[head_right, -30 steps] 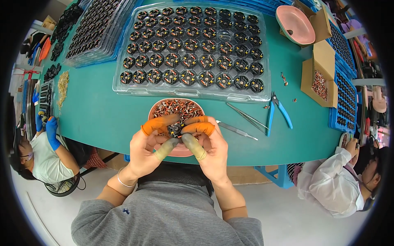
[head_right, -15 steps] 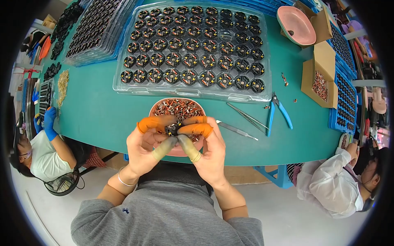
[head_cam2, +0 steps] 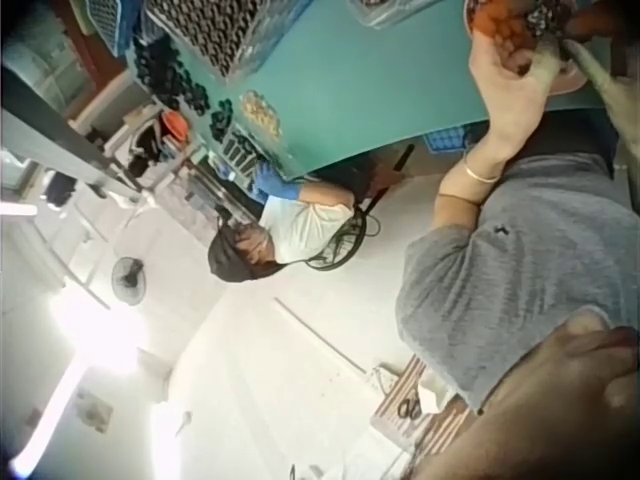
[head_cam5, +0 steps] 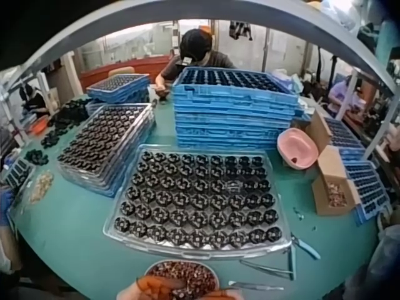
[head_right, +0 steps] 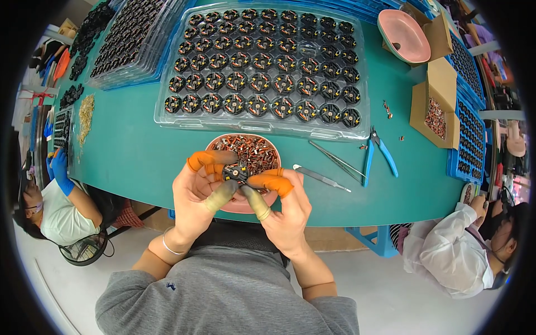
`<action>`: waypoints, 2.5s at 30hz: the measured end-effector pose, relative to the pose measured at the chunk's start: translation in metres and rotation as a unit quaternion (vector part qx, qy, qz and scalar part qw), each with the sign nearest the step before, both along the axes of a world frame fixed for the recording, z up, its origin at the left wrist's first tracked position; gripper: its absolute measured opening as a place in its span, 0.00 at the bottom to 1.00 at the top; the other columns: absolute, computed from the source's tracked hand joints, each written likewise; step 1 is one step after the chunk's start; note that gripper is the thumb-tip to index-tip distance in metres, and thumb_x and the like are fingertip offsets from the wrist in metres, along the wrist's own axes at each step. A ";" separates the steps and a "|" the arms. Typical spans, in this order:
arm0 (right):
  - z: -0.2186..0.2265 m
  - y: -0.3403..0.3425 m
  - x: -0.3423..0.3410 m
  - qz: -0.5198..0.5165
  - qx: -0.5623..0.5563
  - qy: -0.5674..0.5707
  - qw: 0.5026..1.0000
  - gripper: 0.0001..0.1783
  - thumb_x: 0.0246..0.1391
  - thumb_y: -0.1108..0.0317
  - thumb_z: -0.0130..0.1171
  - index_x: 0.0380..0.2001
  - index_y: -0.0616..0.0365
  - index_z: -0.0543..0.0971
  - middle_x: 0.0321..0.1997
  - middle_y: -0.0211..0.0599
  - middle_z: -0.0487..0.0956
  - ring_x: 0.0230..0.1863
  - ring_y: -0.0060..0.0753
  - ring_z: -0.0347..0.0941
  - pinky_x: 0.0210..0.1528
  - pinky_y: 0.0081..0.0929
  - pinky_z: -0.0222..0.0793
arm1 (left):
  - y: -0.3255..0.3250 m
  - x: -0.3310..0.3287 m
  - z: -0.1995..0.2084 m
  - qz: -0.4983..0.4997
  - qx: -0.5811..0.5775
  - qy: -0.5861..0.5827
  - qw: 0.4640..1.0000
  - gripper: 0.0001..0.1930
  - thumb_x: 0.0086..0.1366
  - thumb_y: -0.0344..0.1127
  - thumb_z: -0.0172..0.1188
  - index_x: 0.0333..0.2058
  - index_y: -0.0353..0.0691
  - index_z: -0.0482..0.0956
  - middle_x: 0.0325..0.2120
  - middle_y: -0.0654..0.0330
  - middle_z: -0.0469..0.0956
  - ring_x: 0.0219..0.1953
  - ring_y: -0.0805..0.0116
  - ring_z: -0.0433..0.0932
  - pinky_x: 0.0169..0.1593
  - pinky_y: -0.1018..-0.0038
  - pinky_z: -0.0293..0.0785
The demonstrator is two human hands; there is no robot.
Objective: The person assembles electronic components by manually placing copper rings onto a base part at a workbench.
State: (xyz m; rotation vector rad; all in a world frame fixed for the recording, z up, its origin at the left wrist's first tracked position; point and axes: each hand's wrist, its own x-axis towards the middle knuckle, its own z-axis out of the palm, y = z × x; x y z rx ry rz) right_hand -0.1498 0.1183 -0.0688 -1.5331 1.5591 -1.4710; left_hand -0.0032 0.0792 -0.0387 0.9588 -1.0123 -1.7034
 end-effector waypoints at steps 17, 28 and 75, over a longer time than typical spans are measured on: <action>0.013 0.000 -0.010 0.038 -0.033 0.096 0.994 0.13 0.40 0.81 0.67 0.31 0.63 0.77 0.32 0.37 0.78 0.31 0.34 0.72 0.36 0.26 0.65 | 0.007 0.001 0.002 -0.010 -0.044 -0.061 0.997 0.20 0.58 0.18 0.57 0.49 0.28 0.66 0.45 0.51 0.72 0.44 0.64 0.76 0.46 0.69 0.80; -0.006 0.009 0.000 0.062 0.056 -0.150 0.985 0.11 0.46 0.83 0.60 0.35 0.64 0.74 0.40 0.36 0.68 0.41 0.27 0.66 0.43 0.23 0.64 | 0.000 0.004 0.005 -0.058 0.055 0.027 0.996 0.21 0.59 0.17 0.55 0.51 0.29 0.64 0.46 0.50 0.73 0.45 0.61 0.77 0.45 0.66 0.82; 0.001 0.000 0.002 0.103 0.087 -0.403 0.905 0.19 0.49 0.80 0.61 0.45 0.63 0.69 0.43 0.37 0.74 0.40 0.24 0.69 0.45 0.22 0.67 | 0.012 0.001 0.004 -0.026 -0.163 -0.233 0.958 0.18 0.59 0.20 0.58 0.49 0.27 0.69 0.36 0.53 0.79 0.33 0.69 0.82 0.36 0.79 0.78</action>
